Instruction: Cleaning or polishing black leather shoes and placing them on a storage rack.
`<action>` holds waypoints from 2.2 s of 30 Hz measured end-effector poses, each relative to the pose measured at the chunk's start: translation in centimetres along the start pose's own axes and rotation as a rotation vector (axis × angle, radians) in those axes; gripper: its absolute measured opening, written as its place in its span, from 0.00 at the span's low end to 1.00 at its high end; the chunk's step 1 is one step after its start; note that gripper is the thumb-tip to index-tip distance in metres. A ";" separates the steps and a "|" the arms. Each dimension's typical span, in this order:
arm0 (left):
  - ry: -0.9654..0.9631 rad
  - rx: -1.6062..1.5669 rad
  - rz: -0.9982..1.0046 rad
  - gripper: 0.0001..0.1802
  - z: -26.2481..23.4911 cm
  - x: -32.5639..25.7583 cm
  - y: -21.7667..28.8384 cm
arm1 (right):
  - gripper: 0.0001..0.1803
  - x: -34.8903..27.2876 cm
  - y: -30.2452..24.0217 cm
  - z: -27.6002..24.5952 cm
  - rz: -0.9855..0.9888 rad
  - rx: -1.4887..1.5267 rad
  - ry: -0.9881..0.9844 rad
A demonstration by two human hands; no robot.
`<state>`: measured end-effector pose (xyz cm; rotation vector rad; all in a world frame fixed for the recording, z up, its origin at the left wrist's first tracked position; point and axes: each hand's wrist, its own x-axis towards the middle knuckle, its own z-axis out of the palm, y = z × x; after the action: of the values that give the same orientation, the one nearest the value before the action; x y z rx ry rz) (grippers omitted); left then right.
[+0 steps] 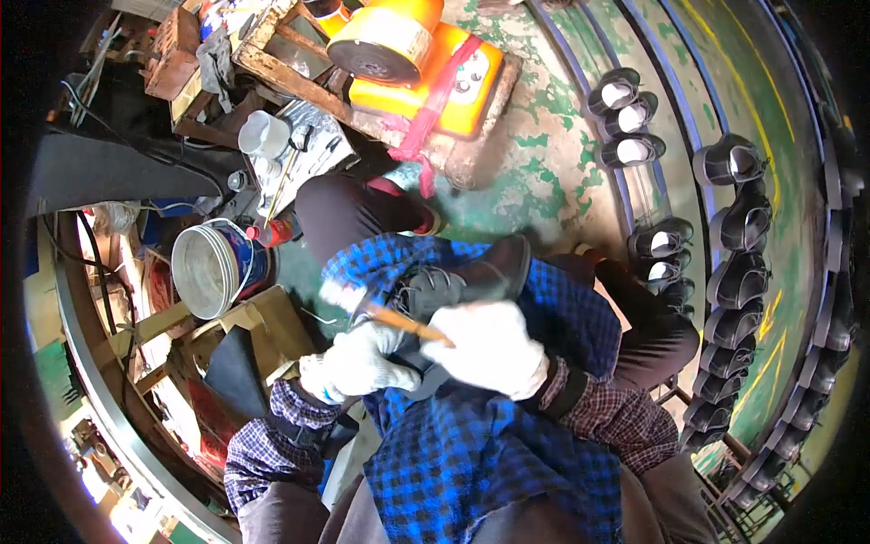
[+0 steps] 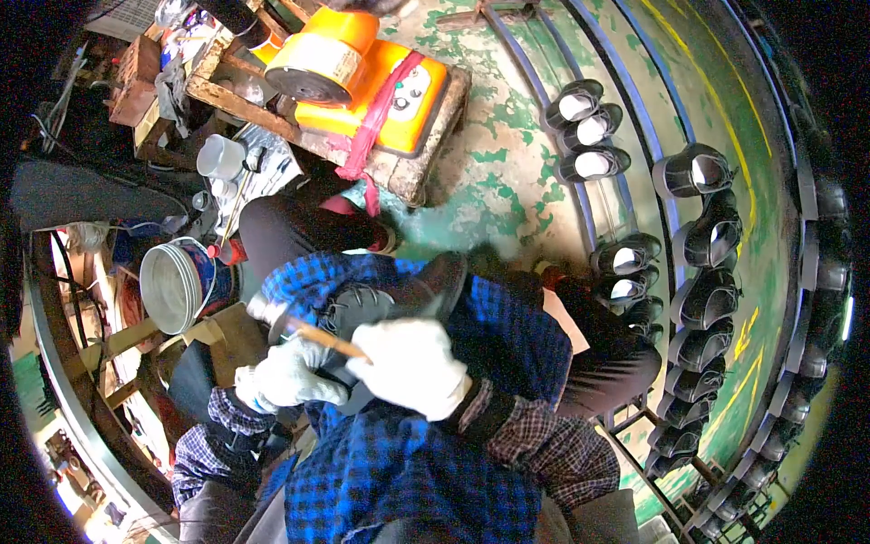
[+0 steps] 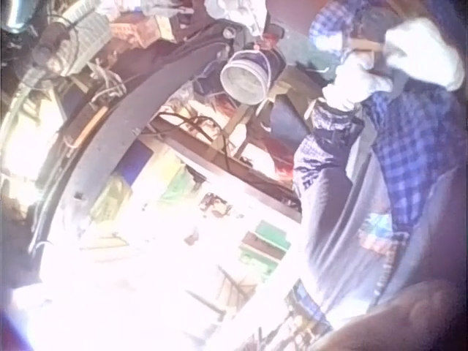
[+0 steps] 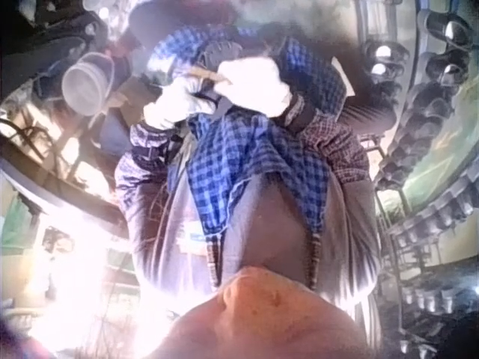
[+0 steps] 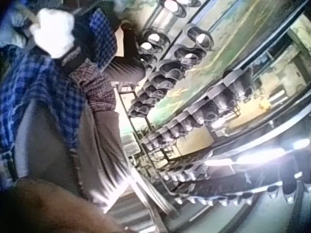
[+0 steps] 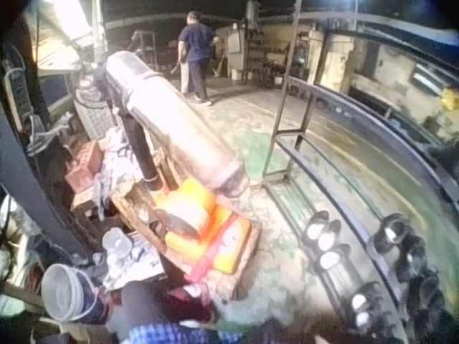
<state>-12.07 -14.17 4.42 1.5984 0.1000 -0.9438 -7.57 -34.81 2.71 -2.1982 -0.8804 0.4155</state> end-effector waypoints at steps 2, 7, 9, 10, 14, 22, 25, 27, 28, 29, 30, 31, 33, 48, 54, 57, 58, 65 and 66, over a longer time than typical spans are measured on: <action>-0.054 0.149 -0.124 0.19 -0.5 0.0 0.4 | 0.14 -0.4 1.6 -0.3 0.059 -0.080 0.054; 0.031 0.226 -0.138 0.22 0.5 -0.2 0.1 | 0.16 -0.7 -0.7 0.5 0.029 0.047 -0.082; 0.018 0.038 -0.020 0.24 0.4 0.2 -1.1 | 0.15 -0.8 0.2 0.3 0.064 -0.019 -0.051; -0.013 0.183 -0.107 0.24 0.0 -0.1 -0.8 | 0.15 -1.0 0.7 0.2 0.088 -0.090 -0.020; 0.007 0.298 -0.034 0.21 0.2 0.0 -1.2 | 0.14 -1.4 0.3 0.2 0.038 0.036 -0.051; 0.036 0.247 0.044 0.24 0.1 -0.5 -3.2 | 0.13 -1.0 0.2 0.8 0.003 0.110 0.093; -0.112 -0.104 -0.143 0.26 -0.2 -0.3 -2.9 | 0.15 -0.5 -0.9 1.3 -0.055 -0.088 0.024; -0.035 -0.091 -0.093 0.29 0.1 -0.3 -3.3 | 0.15 -0.3 0.4 0.8 0.041 -0.051 0.106; 0.012 0.202 -0.122 0.30 0.0 -0.8 -4.0 | 0.14 -0.5 1.1 0.2 0.087 -0.039 0.123; 0.038 0.167 -0.091 0.28 0.2 -1.1 -4.1 | 0.13 -0.6 0.9 -0.2 0.087 0.016 0.125; 0.055 0.132 -0.058 0.26 0.4 -1.1 -4.0 | 0.13 -0.9 0.6 -0.6 0.097 0.066 0.129; 0.023 0.130 -0.090 0.24 0.3 -1.0 -3.7 | 0.12 -0.7 -0.1 -0.7 0.025 0.094 0.105; 0.091 -0.055 0.142 0.21 0.4 -0.7 -3.8 | 0.13 -0.1 -1.5 0.6 -0.079 0.014 0.020; -0.130 -0.191 0.034 0.23 -0.7 -1.0 -7.1 | 0.09 0.8 -1.4 2.8 -0.325 0.013 -0.041; 0.030 0.096 -0.066 0.22 -0.3 -1.6 -9.2 | 0.10 1.1 2.1 -0.1 -0.263 0.061 -0.050; -0.066 0.013 -0.144 0.18 -0.5 -0.1 -2.7 | 0.10 1.2 0.0 1.6 -0.294 -0.017 0.010; -0.158 -0.178 -0.121 0.19 -1.1 -1.0 -4.4 | 0.10 1.5 -1.1 2.7 -0.349 0.044 0.074; 0.001 0.052 -0.076 0.23 -0.6 -1.5 -6.3 | 0.11 1.7 1.2 0.7 -0.270 0.009 -0.094; -0.045 0.027 -0.130 0.21 -1.0 -1.1 -5.9 | 0.12 1.8 0.4 1.1 -0.260 -0.023 -0.134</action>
<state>-15.52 -11.21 0.38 1.6097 0.1625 -1.0853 -6.73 -33.18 1.61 -2.0585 -1.2319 0.4305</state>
